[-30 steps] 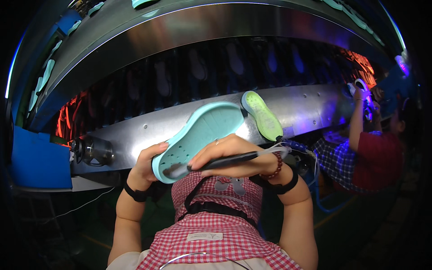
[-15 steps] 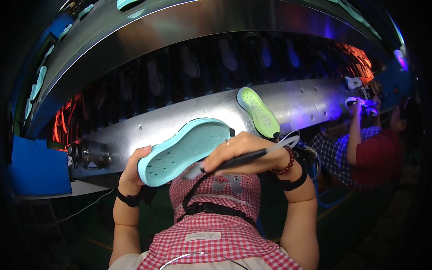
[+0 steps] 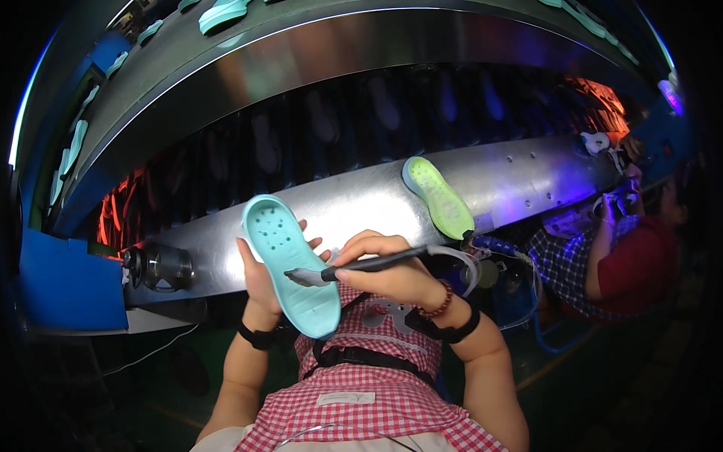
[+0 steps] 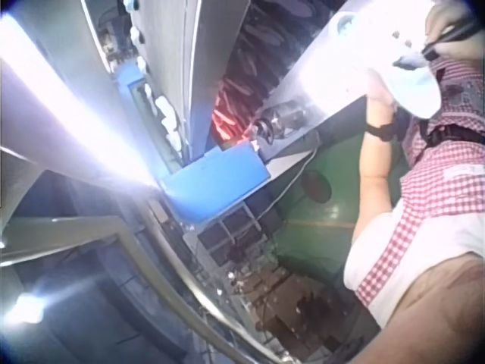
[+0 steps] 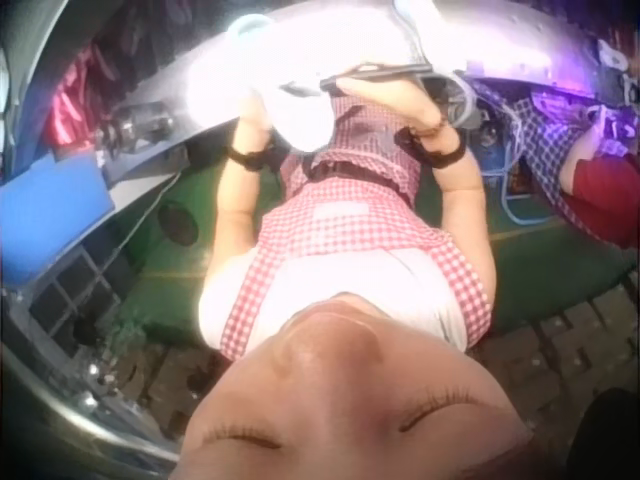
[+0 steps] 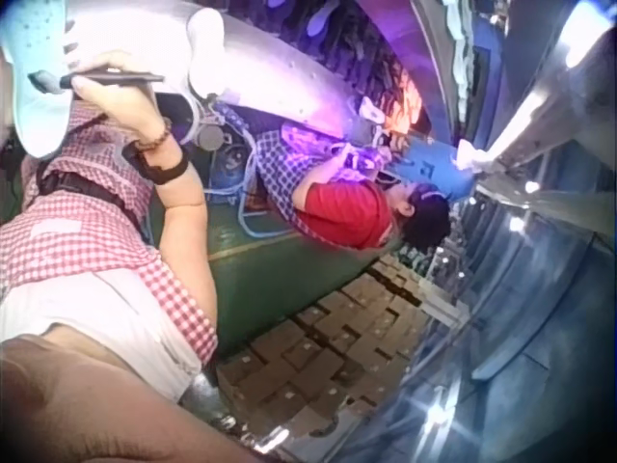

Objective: Applying a liquid adhesive or primer coating to shoe soles using a brush in a manufacturing setting.

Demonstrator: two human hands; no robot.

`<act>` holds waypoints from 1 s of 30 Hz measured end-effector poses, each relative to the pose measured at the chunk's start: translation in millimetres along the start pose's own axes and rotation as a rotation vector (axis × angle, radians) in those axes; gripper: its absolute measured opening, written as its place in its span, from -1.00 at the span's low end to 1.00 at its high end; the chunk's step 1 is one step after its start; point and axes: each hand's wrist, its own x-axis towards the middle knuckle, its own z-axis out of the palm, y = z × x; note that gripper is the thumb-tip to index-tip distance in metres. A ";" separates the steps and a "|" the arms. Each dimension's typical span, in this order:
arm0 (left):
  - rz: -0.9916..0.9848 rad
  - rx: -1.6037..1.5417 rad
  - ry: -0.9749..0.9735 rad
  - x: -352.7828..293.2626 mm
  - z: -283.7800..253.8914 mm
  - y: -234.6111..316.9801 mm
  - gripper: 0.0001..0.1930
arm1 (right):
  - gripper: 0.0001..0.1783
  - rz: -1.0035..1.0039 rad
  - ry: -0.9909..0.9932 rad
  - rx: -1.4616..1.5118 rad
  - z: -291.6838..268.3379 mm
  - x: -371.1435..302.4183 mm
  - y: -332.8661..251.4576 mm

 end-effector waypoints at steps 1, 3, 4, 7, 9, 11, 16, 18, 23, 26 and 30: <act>-0.035 0.066 0.112 -2.0 -4.6 -5.4 0.01 | -0.80 0.089 0.025 0.090 3.2 1.5 9.8; 0.013 -0.050 0.073 0.0 -4.8 -10.5 0.01 | -0.82 0.203 0.076 0.189 9.1 4.0 13.0; 0.065 -0.163 0.035 0.3 -1.1 -13.8 0.01 | -0.83 0.227 0.101 0.199 11.8 6.2 11.2; 0.195 0.061 0.309 7.1 3.9 -21.9 -0.10 | -0.84 -0.074 0.126 -0.135 26.6 12.3 13.6; 0.300 0.125 0.435 12.8 4.5 -15.5 -0.13 | -0.80 -0.334 0.113 -0.418 37.1 6.4 11.8; 0.351 0.108 0.340 9.0 -1.6 -4.0 -0.13 | -0.81 -0.332 -0.044 -0.492 34.7 -6.4 6.6; 0.387 0.069 0.217 6.7 6.0 -4.0 -0.08 | -0.81 -0.244 -0.173 -0.250 7.0 2.7 -12.1; 0.408 0.083 0.188 7.6 18.6 -10.8 -0.09 | -0.79 -0.194 0.110 -0.214 13.3 13.7 -9.5; 0.517 0.066 0.018 12.4 15.7 4.7 -0.08 | -0.78 -0.278 -0.127 -0.135 24.0 5.5 -20.9; 0.571 0.130 0.119 8.2 20.7 7.5 -0.08 | -0.77 -0.110 0.037 -0.009 11.6 -0.1 -15.3; 0.632 0.208 -0.013 8.2 28.1 15.1 -0.06 | -0.79 -0.152 -0.198 -0.082 6.9 1.2 -9.2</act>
